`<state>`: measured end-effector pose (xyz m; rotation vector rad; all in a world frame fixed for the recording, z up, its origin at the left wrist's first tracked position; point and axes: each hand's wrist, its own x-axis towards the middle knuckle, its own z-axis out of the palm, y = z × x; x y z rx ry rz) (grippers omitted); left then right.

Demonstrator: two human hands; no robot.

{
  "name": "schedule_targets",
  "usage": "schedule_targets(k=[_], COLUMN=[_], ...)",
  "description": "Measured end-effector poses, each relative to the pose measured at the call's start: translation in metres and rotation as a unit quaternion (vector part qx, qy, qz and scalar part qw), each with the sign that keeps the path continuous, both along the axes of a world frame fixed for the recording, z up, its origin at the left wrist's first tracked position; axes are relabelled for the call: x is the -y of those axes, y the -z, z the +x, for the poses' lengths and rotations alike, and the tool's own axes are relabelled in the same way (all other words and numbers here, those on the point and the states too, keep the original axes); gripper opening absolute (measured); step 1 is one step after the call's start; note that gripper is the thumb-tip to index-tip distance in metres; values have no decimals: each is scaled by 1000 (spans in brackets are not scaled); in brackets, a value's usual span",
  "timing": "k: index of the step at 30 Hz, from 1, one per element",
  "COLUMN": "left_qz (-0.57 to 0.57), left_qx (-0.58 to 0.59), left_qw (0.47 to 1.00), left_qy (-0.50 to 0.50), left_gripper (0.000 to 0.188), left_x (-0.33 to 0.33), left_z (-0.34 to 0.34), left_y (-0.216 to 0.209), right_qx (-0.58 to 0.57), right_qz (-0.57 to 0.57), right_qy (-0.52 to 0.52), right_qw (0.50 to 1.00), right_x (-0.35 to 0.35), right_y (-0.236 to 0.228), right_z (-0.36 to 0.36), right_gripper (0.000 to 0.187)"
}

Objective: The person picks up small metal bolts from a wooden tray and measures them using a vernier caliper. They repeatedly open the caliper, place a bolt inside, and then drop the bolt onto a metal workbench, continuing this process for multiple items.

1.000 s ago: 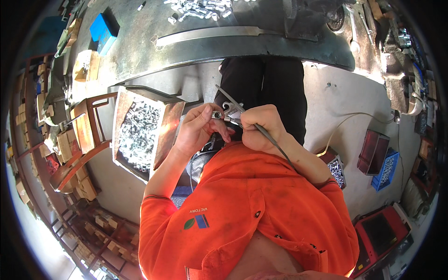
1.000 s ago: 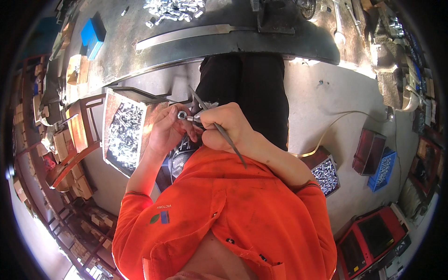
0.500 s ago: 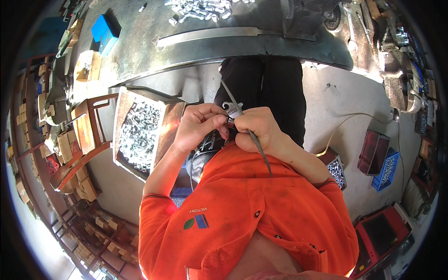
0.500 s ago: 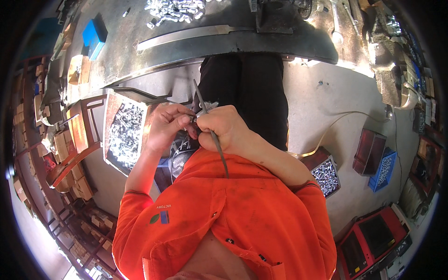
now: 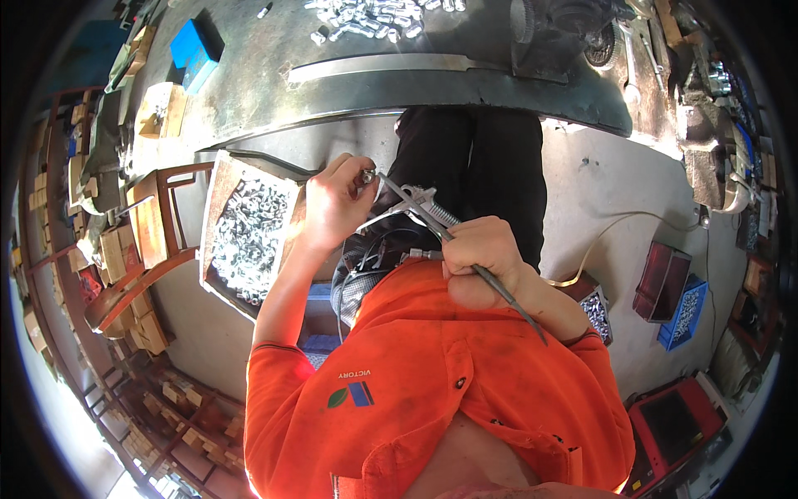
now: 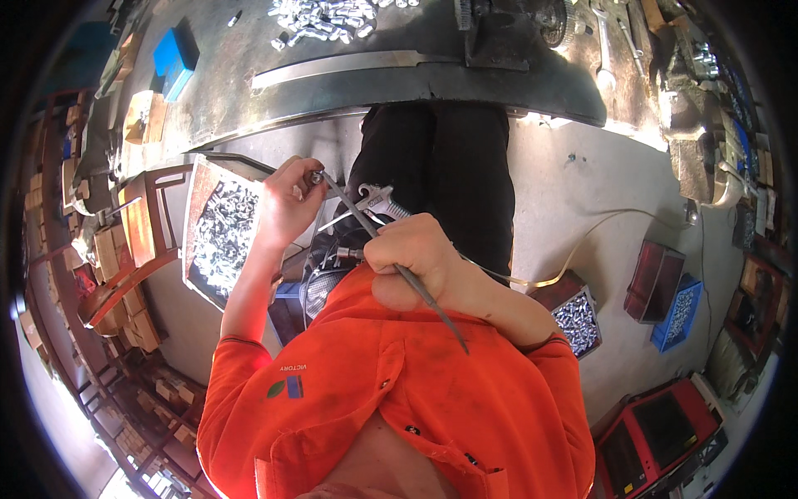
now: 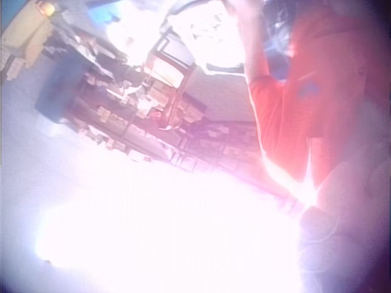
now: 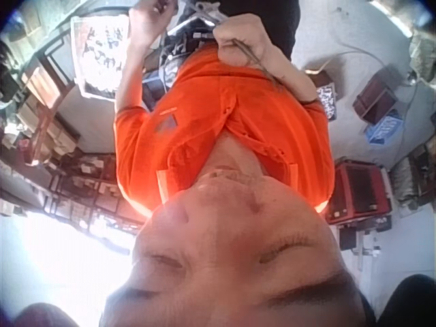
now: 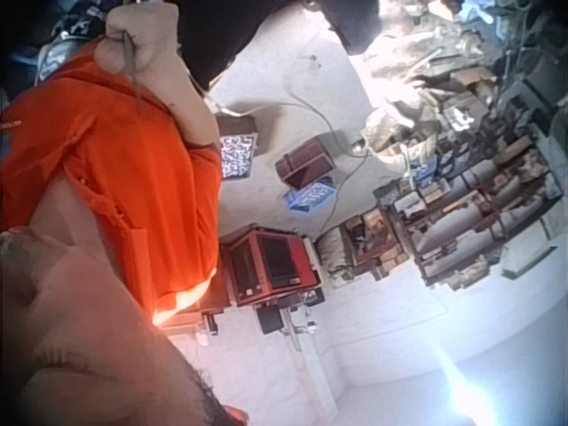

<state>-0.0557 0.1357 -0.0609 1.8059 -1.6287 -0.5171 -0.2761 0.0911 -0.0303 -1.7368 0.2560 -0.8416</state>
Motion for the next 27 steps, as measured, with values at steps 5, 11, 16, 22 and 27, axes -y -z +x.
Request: schedule_targets(k=[5,11,16,22,27], left_qz=[-30,-115,-133,-131,-78], left_qx=[52,109,100,147,-28], left_qw=[998,985,977,978,994], left_qy=[12,69,133,65,-72], left_gripper=[22,28,29,19,22], left_x=[0,0,7,51,147], left_z=[-3,-6,-16,25,72], left_y=[3,4,-1,12,-3], right_qx=[8,-20,-91,-30,-17], right_qz=[-4,11,56,-26,38], right_qy=[-4,-5,-1,110,130], right_qw=[1000,1000,994,993,991], right_x=[-4,-5,2,10,8], right_y=[2,10,40,21,13], right_z=[5,16,27,2,-6], right_gripper=[24,23,24,20,24])
